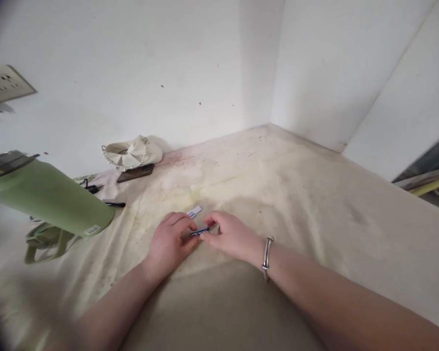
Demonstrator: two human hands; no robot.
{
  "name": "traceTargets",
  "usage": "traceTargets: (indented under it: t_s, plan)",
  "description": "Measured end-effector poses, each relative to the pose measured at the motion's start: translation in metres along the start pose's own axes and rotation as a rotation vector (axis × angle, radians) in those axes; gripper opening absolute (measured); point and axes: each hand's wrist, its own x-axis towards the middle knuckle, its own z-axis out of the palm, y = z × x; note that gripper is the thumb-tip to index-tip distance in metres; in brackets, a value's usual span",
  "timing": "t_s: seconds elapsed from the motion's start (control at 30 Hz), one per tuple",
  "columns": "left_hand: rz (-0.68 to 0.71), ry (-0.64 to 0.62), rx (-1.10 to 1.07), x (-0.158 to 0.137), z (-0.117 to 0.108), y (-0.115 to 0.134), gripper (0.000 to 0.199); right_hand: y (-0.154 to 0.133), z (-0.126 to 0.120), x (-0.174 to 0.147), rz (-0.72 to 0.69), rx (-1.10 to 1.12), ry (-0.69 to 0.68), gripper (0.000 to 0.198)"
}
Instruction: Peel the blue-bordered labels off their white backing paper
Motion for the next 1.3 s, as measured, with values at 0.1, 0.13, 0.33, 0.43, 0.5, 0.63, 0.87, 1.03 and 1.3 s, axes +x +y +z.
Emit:
traceTargets:
  t_s: [0.1,0.13,0.33,0.43,0.5,0.63,0.87,1.03,1.3]
  plan:
    - [-0.026,-0.058,-0.005,0.0,0.0,0.0,0.019,0.006,0.001,0.001,-0.046,-0.04,0.05,0.03]
    - [-0.037,-0.075,-0.009,0.0,0.0,0.0,0.017,0.008,0.001,0.002,-0.065,-0.052,0.068,0.032]
    - [-0.114,-0.132,0.002,0.002,-0.002,0.001,0.008,0.012,0.0,0.003,-0.067,-0.145,0.097,0.032]
    - [-0.141,-0.152,0.003,0.002,-0.002,0.001,0.009,0.009,0.0,0.001,-0.056,-0.179,0.061,0.032]
    - [-0.15,-0.168,0.0,0.002,-0.002,0.002,0.01,0.007,0.0,-0.001,-0.077,-0.189,0.035,0.034]
    - [-0.149,-0.187,-0.011,0.002,-0.003,0.003,0.013,0.005,0.001,-0.004,-0.117,-0.183,-0.027,0.04]
    - [-0.15,-0.18,-0.017,0.003,-0.003,0.002,0.009,0.008,0.003,0.0,-0.062,-0.187,0.045,0.044]
    - [-0.14,-0.168,-0.04,0.002,-0.001,0.003,0.01,0.006,0.007,0.0,-0.116,-0.269,0.055,0.029]
    - [-0.137,-0.131,-0.098,0.0,0.0,0.008,0.007,0.005,0.006,0.0,-0.15,-0.252,0.026,0.012]
